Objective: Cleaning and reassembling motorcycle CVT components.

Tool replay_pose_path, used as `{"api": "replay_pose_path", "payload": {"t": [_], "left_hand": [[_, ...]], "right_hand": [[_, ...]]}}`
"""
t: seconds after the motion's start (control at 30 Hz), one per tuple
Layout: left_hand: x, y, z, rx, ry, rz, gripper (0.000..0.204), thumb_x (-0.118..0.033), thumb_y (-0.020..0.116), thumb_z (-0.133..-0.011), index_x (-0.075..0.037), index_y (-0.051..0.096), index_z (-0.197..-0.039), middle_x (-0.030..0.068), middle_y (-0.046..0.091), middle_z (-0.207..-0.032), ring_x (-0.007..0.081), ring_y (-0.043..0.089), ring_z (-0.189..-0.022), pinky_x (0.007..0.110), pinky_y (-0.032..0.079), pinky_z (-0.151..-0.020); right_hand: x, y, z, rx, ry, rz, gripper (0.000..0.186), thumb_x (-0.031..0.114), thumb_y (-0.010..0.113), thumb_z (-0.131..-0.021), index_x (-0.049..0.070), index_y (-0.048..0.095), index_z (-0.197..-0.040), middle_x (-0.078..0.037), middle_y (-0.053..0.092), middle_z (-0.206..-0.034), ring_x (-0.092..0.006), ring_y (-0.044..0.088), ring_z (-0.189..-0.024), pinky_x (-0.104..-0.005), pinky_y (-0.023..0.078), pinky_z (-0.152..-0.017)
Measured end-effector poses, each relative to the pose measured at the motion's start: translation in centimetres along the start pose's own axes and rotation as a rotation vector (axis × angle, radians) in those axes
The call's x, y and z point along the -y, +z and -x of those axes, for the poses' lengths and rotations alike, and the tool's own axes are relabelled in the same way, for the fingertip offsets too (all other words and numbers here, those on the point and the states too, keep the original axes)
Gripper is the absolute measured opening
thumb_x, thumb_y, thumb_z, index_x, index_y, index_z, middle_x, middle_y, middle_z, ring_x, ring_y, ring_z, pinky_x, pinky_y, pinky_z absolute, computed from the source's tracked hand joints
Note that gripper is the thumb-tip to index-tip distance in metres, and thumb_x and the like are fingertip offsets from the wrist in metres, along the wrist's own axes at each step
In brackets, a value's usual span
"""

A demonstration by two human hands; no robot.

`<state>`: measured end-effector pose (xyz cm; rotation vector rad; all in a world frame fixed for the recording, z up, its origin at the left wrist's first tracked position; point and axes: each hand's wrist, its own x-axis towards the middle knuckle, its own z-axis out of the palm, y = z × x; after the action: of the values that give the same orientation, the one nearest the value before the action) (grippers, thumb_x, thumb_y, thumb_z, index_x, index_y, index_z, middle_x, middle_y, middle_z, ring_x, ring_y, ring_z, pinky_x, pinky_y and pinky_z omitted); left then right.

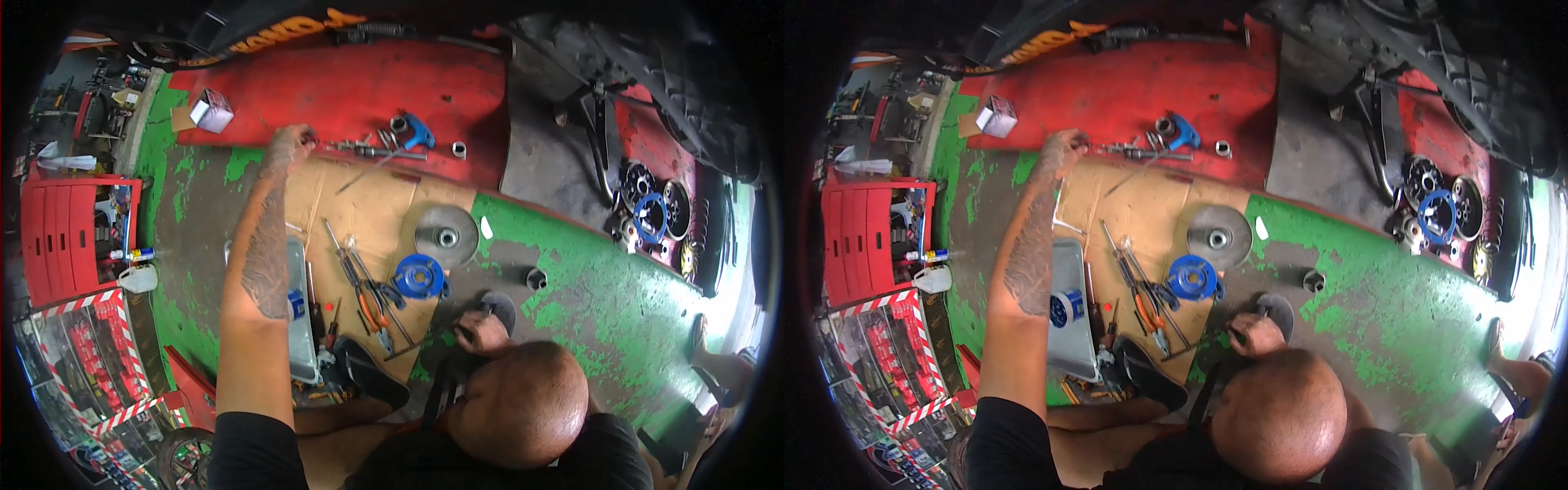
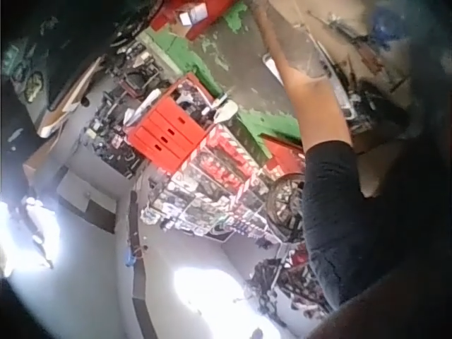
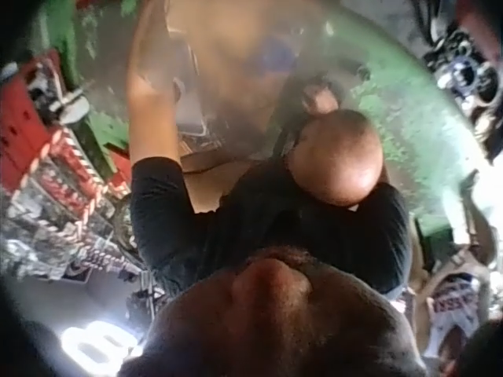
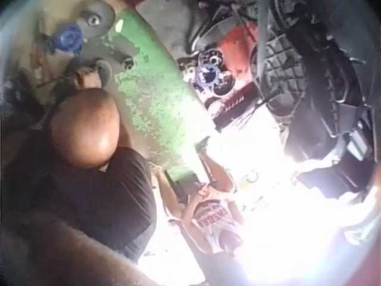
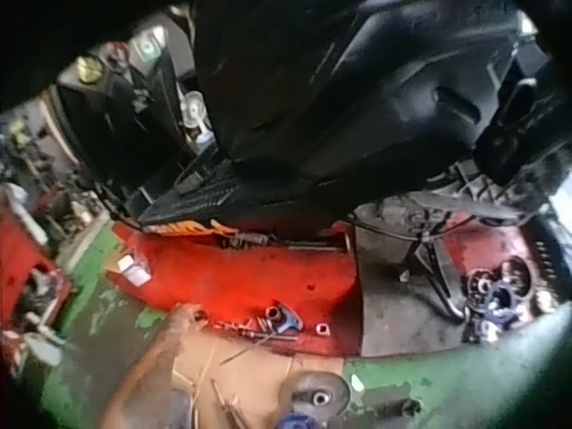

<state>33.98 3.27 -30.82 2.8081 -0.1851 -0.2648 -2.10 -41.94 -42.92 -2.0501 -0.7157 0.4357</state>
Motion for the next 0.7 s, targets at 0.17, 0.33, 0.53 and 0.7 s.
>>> {"api": "replay_pose_path", "payload": {"t": [0.17,0.33,0.53,0.7], "left_hand": [[-3.2,-0.4,2.7,-0.327,0.050,0.033,0.034,-0.020,0.071,-0.090,-0.004,0.068,-0.120,0.0147,0.072,-0.105,0.0262,0.068,-0.101,0.037,0.051,-0.095],[-8.1,5.1,11.7,-0.705,-0.107,0.460,0.022,-0.016,0.065,-0.097,-0.001,0.067,-0.113,0.0072,0.067,-0.095,0.0180,0.064,-0.088,0.032,0.052,-0.080],[-15.0,19.4,25.0,0.068,-0.418,0.413,0.064,-0.056,0.068,-0.088,-0.005,0.062,-0.125,0.0229,0.065,-0.112,0.0368,0.064,-0.102,0.048,0.049,-0.095],[-19.4,20.1,26.1,0.053,-0.449,0.227,0.065,-0.044,0.079,-0.080,-0.003,0.057,-0.125,0.0243,0.059,-0.118,0.0414,0.060,-0.109,0.047,0.051,-0.095]], "right_hand": [[-1.1,0.3,0.6,-0.023,0.004,0.046,0.029,0.014,0.067,-0.080,0.004,0.067,-0.107,-0.016,0.068,-0.102,-0.0349,0.066,-0.098,-0.0432,0.056,-0.084],[-0.8,0.1,0.8,-0.021,0.034,0.000,0.027,0.013,0.066,-0.080,0.003,0.065,-0.104,-0.016,0.066,-0.099,-0.0358,0.065,-0.096,-0.0440,0.055,-0.082],[-0.3,0.3,0.4,0.008,0.035,0.020,0.031,0.014,0.066,-0.080,0.003,0.063,-0.109,-0.017,0.065,-0.104,-0.0364,0.064,-0.100,-0.0452,0.054,-0.082],[1.2,0.4,-0.8,0.003,0.139,0.059,0.047,0.020,0.070,-0.082,0.004,0.054,-0.124,-0.018,0.056,-0.113,-0.0392,0.062,-0.104,-0.0460,0.055,-0.084]]}}
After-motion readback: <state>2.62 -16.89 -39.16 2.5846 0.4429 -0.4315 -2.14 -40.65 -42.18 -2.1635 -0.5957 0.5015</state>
